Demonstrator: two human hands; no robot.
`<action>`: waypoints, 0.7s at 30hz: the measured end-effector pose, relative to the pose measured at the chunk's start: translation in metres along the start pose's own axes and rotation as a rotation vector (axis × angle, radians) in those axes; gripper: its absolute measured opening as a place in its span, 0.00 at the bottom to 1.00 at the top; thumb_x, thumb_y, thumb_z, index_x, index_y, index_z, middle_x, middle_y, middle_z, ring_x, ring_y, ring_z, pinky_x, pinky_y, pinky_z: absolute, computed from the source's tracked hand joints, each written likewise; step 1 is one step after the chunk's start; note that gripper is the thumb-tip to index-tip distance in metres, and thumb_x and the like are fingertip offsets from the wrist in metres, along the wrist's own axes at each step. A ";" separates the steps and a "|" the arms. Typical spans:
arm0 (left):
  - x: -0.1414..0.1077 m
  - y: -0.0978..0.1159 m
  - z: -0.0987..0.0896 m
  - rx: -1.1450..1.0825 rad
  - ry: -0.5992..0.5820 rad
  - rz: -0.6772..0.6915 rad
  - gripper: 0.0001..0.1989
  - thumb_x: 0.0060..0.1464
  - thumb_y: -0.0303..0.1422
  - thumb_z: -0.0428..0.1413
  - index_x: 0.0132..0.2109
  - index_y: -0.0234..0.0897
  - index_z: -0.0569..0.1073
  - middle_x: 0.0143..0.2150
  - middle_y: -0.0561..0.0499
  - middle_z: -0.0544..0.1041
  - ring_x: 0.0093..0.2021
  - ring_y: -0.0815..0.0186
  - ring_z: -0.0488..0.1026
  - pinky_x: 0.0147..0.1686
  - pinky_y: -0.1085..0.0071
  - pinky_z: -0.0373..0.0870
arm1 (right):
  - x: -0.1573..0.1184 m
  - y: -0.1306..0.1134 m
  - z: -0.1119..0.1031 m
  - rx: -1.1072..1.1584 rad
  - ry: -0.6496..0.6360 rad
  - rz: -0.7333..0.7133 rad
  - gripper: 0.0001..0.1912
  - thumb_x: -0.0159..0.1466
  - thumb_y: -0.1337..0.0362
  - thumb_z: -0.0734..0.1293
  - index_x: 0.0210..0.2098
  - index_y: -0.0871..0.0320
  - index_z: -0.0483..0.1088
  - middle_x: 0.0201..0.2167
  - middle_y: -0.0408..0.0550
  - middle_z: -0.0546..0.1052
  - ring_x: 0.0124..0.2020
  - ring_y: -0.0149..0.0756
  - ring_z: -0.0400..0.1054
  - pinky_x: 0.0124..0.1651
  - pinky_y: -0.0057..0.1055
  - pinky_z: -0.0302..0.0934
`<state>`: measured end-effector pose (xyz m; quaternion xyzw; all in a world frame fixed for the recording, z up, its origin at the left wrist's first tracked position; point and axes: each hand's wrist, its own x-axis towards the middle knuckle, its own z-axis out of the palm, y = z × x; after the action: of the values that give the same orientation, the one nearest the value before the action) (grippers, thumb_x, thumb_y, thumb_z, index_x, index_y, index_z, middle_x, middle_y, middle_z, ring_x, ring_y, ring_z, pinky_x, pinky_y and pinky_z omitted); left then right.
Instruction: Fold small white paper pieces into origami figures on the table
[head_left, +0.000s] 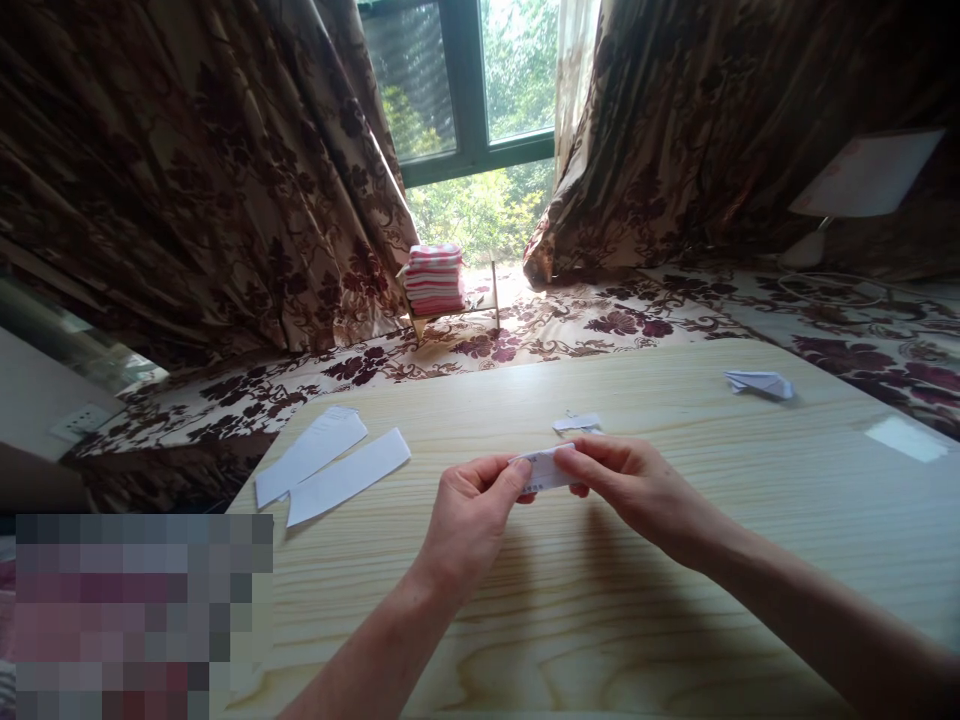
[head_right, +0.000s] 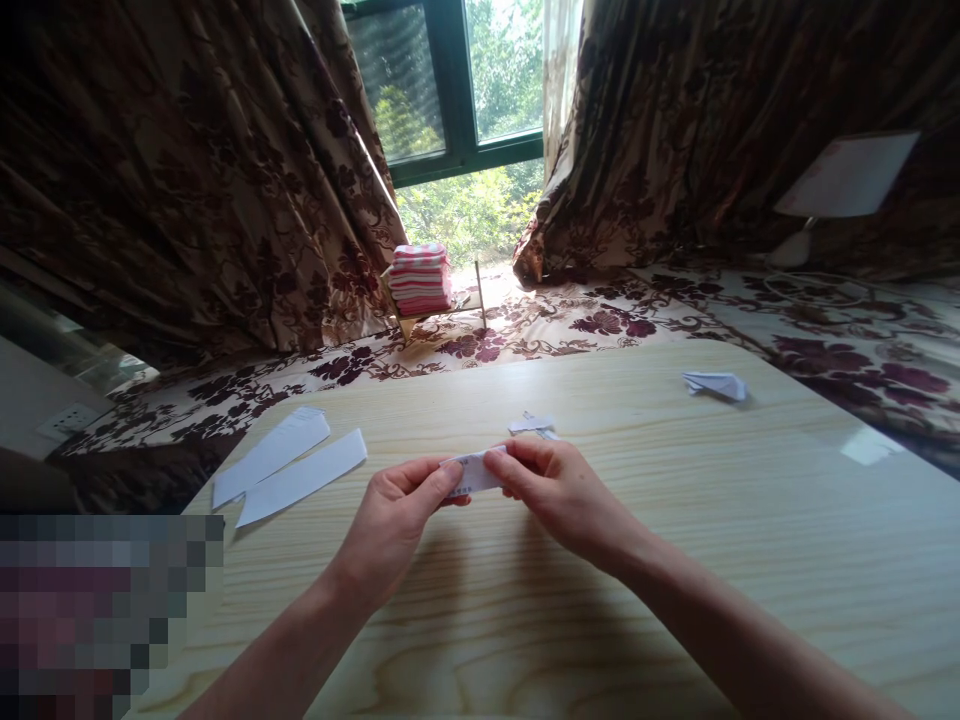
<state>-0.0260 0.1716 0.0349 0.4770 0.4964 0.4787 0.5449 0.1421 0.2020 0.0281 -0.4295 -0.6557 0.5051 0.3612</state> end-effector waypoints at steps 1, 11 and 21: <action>0.000 0.000 0.001 -0.019 -0.006 -0.014 0.13 0.51 0.36 0.58 0.36 0.29 0.81 0.28 0.48 0.77 0.35 0.64 0.69 0.39 0.68 0.67 | 0.000 0.001 0.000 -0.008 0.017 -0.020 0.18 0.61 0.52 0.63 0.25 0.59 0.70 0.20 0.40 0.66 0.24 0.29 0.58 0.27 0.28 0.52; -0.002 0.001 0.004 -0.144 0.005 -0.134 0.12 0.46 0.38 0.61 0.32 0.32 0.80 0.27 0.50 0.74 0.30 0.69 0.65 0.28 0.74 0.65 | -0.002 0.005 0.005 -0.195 0.132 -0.346 0.10 0.62 0.62 0.65 0.26 0.58 0.73 0.26 0.46 0.74 0.29 0.34 0.66 0.33 0.31 0.58; -0.004 -0.001 0.006 0.134 0.012 0.116 0.10 0.52 0.34 0.57 0.31 0.31 0.79 0.30 0.48 0.77 0.33 0.64 0.70 0.35 0.71 0.66 | -0.002 -0.005 0.004 -0.245 0.060 -0.252 0.11 0.63 0.62 0.63 0.26 0.58 0.70 0.23 0.44 0.71 0.27 0.34 0.65 0.31 0.31 0.58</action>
<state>-0.0198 0.1673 0.0349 0.5375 0.5021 0.4779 0.4802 0.1385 0.1987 0.0318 -0.3995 -0.7498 0.3594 0.3859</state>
